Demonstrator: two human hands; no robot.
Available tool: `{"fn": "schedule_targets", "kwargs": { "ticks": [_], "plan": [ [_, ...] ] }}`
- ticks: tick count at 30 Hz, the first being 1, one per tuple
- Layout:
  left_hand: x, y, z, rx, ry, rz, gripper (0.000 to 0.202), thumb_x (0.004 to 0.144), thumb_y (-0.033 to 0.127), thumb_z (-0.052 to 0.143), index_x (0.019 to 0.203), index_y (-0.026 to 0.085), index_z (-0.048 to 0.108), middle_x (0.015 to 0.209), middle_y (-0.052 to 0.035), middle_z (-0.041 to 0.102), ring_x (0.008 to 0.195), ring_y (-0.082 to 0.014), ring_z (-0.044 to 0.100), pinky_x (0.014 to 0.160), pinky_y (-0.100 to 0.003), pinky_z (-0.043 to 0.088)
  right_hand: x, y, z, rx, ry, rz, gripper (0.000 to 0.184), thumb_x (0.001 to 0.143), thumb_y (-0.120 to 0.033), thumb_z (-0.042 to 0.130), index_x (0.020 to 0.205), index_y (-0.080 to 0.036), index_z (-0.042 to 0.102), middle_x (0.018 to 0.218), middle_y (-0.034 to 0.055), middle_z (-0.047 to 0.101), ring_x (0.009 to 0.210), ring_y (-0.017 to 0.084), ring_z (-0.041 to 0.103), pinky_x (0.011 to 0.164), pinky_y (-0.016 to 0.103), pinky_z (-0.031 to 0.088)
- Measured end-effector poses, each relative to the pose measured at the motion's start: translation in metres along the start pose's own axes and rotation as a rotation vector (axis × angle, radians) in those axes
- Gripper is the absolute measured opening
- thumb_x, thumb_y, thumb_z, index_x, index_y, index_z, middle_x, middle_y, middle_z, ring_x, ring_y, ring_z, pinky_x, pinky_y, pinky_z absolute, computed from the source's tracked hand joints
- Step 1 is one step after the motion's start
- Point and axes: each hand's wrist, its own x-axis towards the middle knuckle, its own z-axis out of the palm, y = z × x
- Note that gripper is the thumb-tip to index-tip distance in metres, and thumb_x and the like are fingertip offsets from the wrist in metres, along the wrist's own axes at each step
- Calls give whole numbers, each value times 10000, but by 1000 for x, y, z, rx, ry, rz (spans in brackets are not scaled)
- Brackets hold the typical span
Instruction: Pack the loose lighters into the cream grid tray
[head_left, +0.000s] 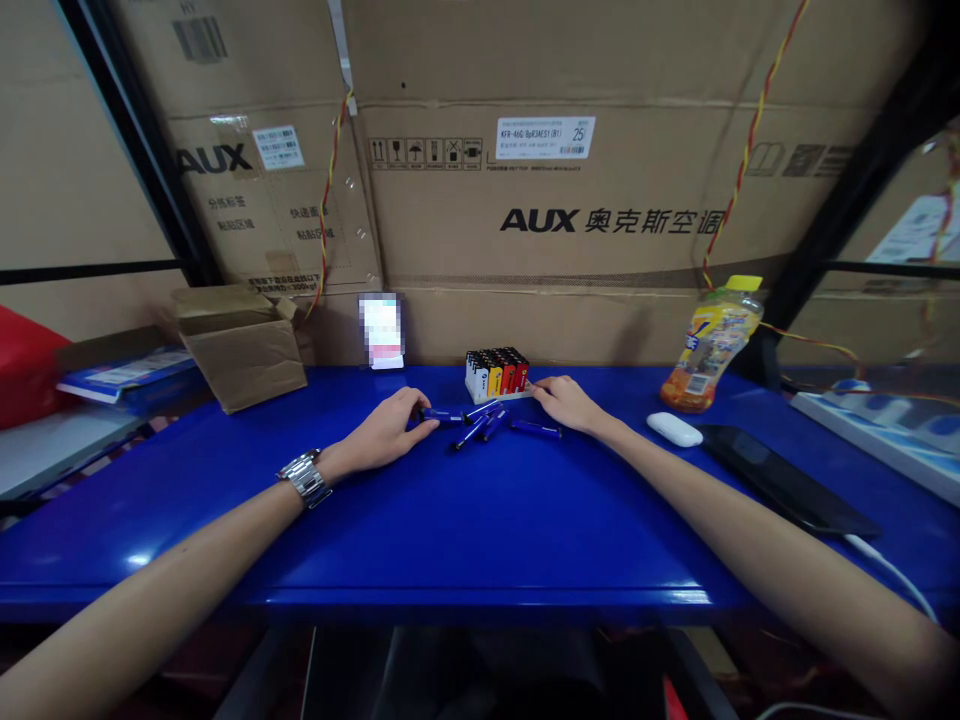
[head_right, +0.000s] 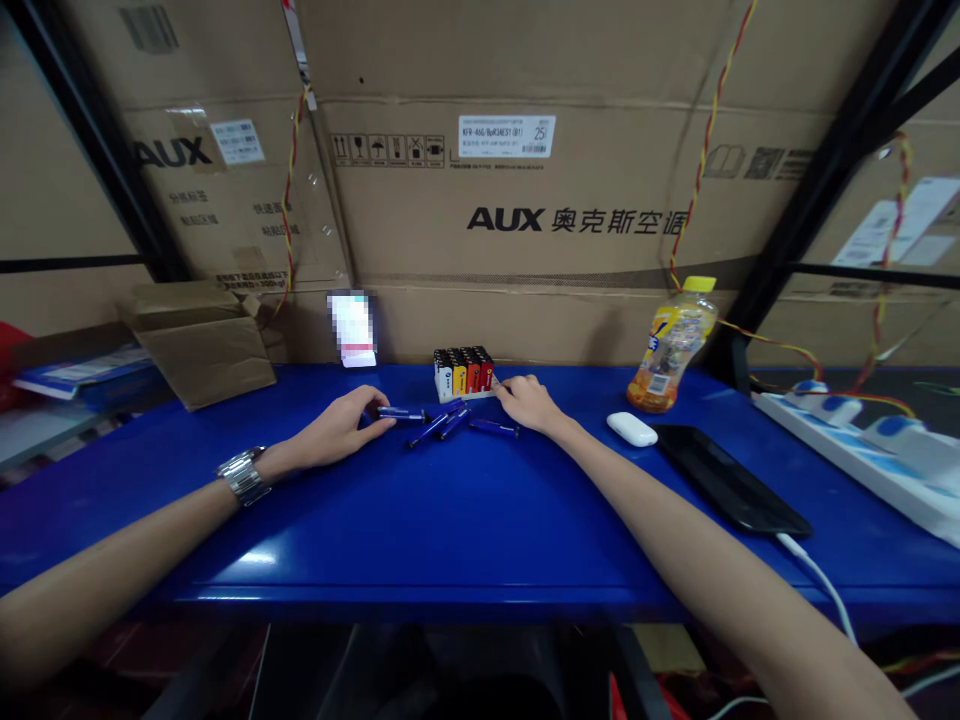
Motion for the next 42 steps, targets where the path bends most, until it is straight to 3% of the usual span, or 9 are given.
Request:
{"fn": "schedule_targets", "kwargs": {
  "ticks": [7,12,17,22,27,31,33,36,42],
  "plan": [
    [3,2,4,-228,171,-124,328,831,436,542,1008,160,540,1002,-97,647,887,-210,617,790,-362,497,-2,-14,4,24,-108,-178,424,956,-379,323,882,-164,682,965,106,706,894,238,622,837,398,433],
    [4,-4,9,-458,218,-142,341,833,438,549,1016,151,525,1022,-121,677,925,-215,648,837,-376,511,-5,-20,-11,81,-185,-350,475,975,-422,272,915,-170,670,997,98,691,897,207,612,840,376,426],
    [5,-2,11,-655,234,-131,297,864,417,523,994,151,535,906,-105,692,853,-199,666,775,-339,540,-15,-28,-41,69,-318,-267,394,873,-522,479,797,-175,649,712,47,667,625,163,583,610,310,426],
    [3,5,10,-725,235,-205,272,898,426,469,936,166,541,730,-35,623,631,-140,627,593,-278,545,-22,-28,-48,-6,-497,-248,191,765,-383,624,771,-195,589,695,40,663,601,169,584,545,295,411],
    [1,4,13,-745,222,-182,249,883,402,499,988,177,503,745,-23,626,606,-125,616,588,-275,543,-22,-24,-43,78,-411,-285,174,828,-371,543,854,-198,541,693,35,643,591,163,567,557,305,428],
    [1,2,15,-702,101,-164,448,785,358,622,1160,146,498,906,-83,698,712,-159,656,710,-340,559,-20,-25,-38,224,-302,-293,160,872,-352,486,928,-203,480,740,33,659,641,161,588,606,311,450],
    [1,3,14,-704,64,-174,480,741,349,667,1150,139,533,1034,-130,700,801,-189,674,762,-370,556,-19,-25,-35,283,-274,-300,141,887,-337,458,940,-206,454,766,33,670,672,161,603,640,320,463],
    [3,6,10,-679,138,-196,530,673,348,735,1132,133,580,1174,-160,659,1008,-249,646,834,-401,532,-18,-25,-30,339,-234,-304,137,883,-330,465,937,-207,436,784,37,676,696,164,617,658,325,475],
    [21,30,14,-908,245,-201,220,737,356,699,776,146,645,964,-131,718,995,-239,646,847,-395,508,-15,-29,-19,503,-140,-247,182,865,-316,486,998,-211,419,856,57,697,763,181,657,716,350,509]
  ]
}}
